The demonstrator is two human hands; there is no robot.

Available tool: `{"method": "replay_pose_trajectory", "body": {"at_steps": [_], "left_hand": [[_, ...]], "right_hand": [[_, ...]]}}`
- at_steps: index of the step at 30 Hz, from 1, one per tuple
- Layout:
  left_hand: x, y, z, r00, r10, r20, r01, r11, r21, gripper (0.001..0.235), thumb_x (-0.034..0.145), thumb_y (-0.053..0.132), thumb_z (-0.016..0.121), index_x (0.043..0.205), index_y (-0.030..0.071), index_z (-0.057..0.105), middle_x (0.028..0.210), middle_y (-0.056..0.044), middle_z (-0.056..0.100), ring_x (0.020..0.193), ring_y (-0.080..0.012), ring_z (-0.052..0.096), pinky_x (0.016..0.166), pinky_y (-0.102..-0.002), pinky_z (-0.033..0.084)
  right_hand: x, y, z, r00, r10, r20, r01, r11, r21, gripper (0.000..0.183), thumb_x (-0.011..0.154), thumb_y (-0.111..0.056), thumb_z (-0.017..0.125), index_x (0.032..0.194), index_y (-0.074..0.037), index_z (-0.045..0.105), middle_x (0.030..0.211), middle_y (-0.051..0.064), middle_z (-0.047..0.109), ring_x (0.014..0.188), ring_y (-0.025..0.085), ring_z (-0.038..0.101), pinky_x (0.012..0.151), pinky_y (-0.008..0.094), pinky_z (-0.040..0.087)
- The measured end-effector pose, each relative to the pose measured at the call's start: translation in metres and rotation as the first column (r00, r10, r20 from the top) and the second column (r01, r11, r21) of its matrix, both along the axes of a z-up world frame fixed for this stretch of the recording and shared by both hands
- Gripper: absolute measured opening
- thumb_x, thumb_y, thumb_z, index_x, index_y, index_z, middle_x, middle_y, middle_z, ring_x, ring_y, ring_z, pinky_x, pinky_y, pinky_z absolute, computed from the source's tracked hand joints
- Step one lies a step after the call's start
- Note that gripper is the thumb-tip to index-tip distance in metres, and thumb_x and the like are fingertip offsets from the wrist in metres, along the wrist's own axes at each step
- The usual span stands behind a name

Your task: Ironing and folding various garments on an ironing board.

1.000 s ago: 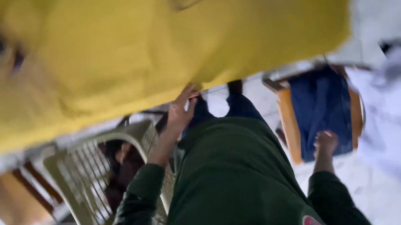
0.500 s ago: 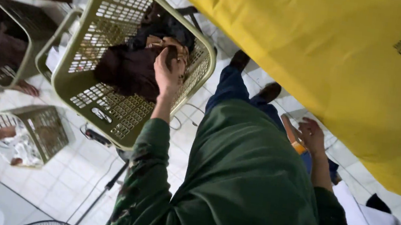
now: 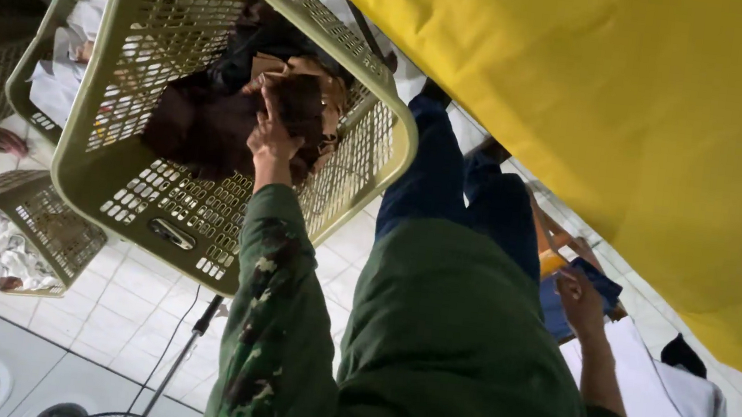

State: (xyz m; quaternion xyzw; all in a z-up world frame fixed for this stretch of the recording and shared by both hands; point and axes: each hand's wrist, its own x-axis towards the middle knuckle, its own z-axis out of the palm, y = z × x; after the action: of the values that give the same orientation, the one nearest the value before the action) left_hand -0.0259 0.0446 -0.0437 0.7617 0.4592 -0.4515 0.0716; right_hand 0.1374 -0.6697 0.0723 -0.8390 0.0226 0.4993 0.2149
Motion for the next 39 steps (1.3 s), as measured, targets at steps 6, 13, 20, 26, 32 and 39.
{"method": "replay_pose_trajectory", "body": {"at_steps": [6, 13, 20, 26, 32, 39], "left_hand": [[-0.087, -0.004, -0.071, 0.973, -0.192, -0.128, 0.187, 0.981, -0.045, 0.062, 0.078, 0.043, 0.075, 0.137, 0.025, 0.065, 0.11, -0.005, 0.077, 0.101, -0.0273, 0.075, 0.077, -0.038, 0.057], [0.061, -0.055, 0.223, 0.949, -0.084, 0.304, 0.182, 0.933, -0.31, 0.051, 0.088, 0.05, 0.064, 0.122, 0.013, 0.072, 0.109, -0.017, 0.077, 0.108, -0.0386, 0.072, 0.091, -0.052, 0.057], [0.213, -0.235, 0.386, 0.392, 0.777, 0.493, 0.571, 0.214, -0.792, 0.06, 0.1, 0.003, 0.067, 0.154, 0.0, 0.041, 0.14, -0.022, 0.055, 0.131, -0.029, 0.056, 0.109, -0.05, 0.05], [0.239, -0.411, 0.43, 0.37, 0.915, -0.162, 0.63, -0.376, -0.679, 0.054, 0.1, -0.005, 0.067, 0.148, 0.015, 0.049, 0.089, -0.011, 0.074, 0.056, -0.0099, 0.069, 0.051, -0.023, 0.059], [0.25, -0.304, 0.355, 0.139, 0.916, 0.375, 0.26, 0.332, -0.907, 0.028, 0.1, 0.017, 0.07, 0.127, 0.016, 0.06, 0.082, -0.01, 0.067, 0.041, -0.0129, 0.058, 0.028, -0.02, 0.042], [0.265, -0.333, 0.307, -0.043, 0.431, 0.901, 0.495, 0.793, -0.356, 0.041, 0.102, 0.003, 0.066, 0.142, 0.001, 0.056, 0.132, -0.019, 0.062, 0.116, -0.0342, 0.066, 0.084, -0.04, 0.061]], "right_hand": [[0.049, 0.077, 0.038, 0.992, -0.03, 0.12, 0.013, 0.99, 0.14, 0.039, 0.103, -0.026, 0.065, 0.134, -0.001, 0.064, 0.15, 0.039, 0.048, 0.122, 0.059, 0.054, 0.097, 0.065, 0.049], [0.086, 0.134, 0.047, 0.995, 0.086, 0.042, -0.091, 0.987, 0.133, 0.039, 0.102, -0.034, 0.064, 0.137, -0.016, 0.068, 0.115, 0.026, 0.073, 0.109, 0.048, 0.067, 0.092, 0.057, 0.055], [0.084, 0.195, 0.045, 0.947, 0.198, 0.254, -0.318, 0.7, 0.64, 0.045, 0.087, -0.015, 0.078, 0.125, 0.006, 0.065, 0.104, 0.04, 0.067, 0.099, 0.058, 0.064, 0.073, 0.063, 0.055], [0.108, 0.213, 0.158, 0.567, -0.394, 0.724, -0.094, 0.842, 0.532, 0.038, 0.093, -0.007, 0.075, 0.119, 0.006, 0.051, 0.108, 0.024, 0.054, 0.099, 0.039, 0.055, 0.084, 0.047, 0.051], [0.129, 0.119, 0.232, 0.165, -0.478, 0.863, -0.032, 0.871, 0.489, 0.029, 0.088, -0.009, 0.081, 0.103, -0.002, 0.058, 0.103, 0.009, 0.059, 0.094, 0.028, 0.06, 0.091, 0.038, 0.051], [0.072, 0.063, 0.208, 0.432, -0.003, 0.902, -0.304, 0.941, 0.148, 0.023, 0.063, -0.024, 0.066, 0.079, -0.009, 0.06, 0.088, 0.012, 0.054, 0.077, 0.038, 0.059, 0.068, 0.052, 0.051]]}}
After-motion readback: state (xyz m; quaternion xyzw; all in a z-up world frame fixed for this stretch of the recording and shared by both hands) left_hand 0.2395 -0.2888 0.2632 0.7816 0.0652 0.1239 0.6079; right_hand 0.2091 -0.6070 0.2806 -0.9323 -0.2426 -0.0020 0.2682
